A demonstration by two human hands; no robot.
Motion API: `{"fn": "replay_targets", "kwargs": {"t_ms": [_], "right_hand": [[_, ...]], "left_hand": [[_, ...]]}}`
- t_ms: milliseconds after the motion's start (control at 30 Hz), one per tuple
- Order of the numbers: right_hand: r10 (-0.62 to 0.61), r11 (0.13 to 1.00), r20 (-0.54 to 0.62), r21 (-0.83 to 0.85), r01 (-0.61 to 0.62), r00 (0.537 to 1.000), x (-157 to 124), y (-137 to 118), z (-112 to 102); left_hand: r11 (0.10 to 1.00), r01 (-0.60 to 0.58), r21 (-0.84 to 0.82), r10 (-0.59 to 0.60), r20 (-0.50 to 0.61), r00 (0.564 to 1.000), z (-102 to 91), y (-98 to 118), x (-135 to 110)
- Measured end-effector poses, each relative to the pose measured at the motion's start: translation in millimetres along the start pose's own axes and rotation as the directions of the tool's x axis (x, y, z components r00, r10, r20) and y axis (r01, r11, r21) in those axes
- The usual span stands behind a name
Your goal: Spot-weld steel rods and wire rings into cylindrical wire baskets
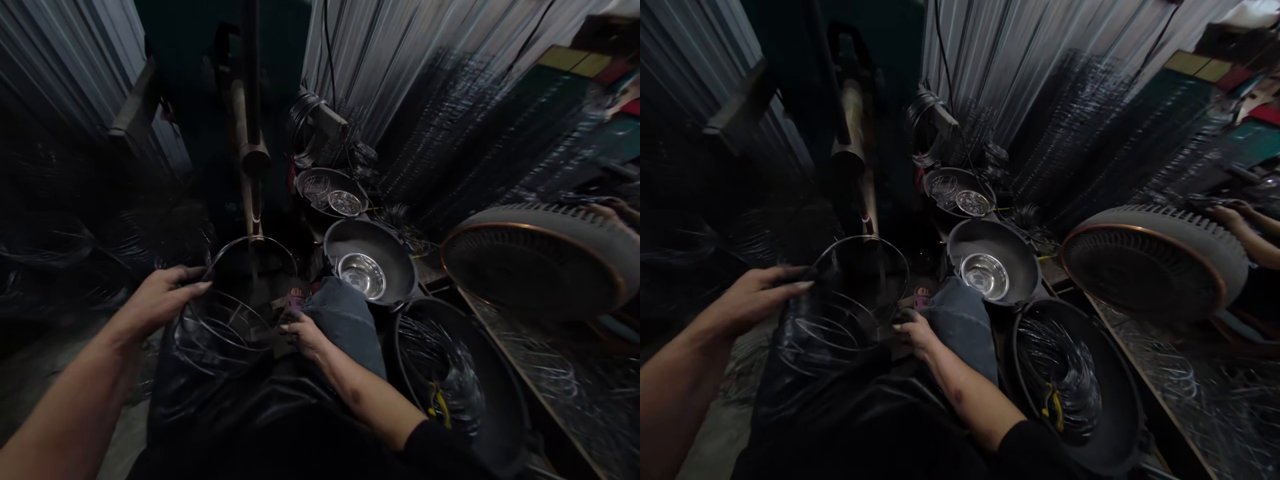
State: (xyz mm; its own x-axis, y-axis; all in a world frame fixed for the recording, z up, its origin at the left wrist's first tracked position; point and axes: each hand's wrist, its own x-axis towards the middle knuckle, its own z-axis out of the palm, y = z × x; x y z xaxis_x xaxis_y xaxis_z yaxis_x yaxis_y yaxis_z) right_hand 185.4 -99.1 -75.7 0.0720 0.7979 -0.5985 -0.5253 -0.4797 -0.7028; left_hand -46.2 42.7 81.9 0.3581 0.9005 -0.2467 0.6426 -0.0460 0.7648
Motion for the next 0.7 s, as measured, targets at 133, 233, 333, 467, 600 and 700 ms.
{"fn": "replay_targets", "kwargs": {"t_ms": [133,233,333,467,600,700], "right_hand": [[-0.067,0.990,0.301,0.138,0.026,0.951,-29,-17,21],[-0.068,0.993,0.277,0.108,0.039,0.958,-44,-24,37],[-0.068,0.996,0.190,0.076,0.054,0.980,-51,-28,50],[-0.071,0.993,0.086,0.097,0.062,0.994,-56,-35,58],[-0.062,0.998,0.099,0.034,0.059,0.993,-60,-35,58],[-0.123,0.992,0.105,-0.021,0.126,0.987,-62,-30,54]], "left_hand": [[0.775,0.359,-0.520,-0.298,0.199,0.933,4.1,-56,0],[0.761,0.420,-0.495,-0.375,0.193,0.907,14.6,-72,-5],[0.878,0.350,-0.326,-0.383,-0.040,0.923,18.0,-66,-11],[0.979,0.041,0.201,0.028,-0.331,0.943,23.1,-34,-27],[0.885,-0.170,0.433,0.261,-0.160,0.952,49.9,-1,-44],[0.938,-0.244,0.248,0.212,0.148,0.966,79.6,8,-44]]}}
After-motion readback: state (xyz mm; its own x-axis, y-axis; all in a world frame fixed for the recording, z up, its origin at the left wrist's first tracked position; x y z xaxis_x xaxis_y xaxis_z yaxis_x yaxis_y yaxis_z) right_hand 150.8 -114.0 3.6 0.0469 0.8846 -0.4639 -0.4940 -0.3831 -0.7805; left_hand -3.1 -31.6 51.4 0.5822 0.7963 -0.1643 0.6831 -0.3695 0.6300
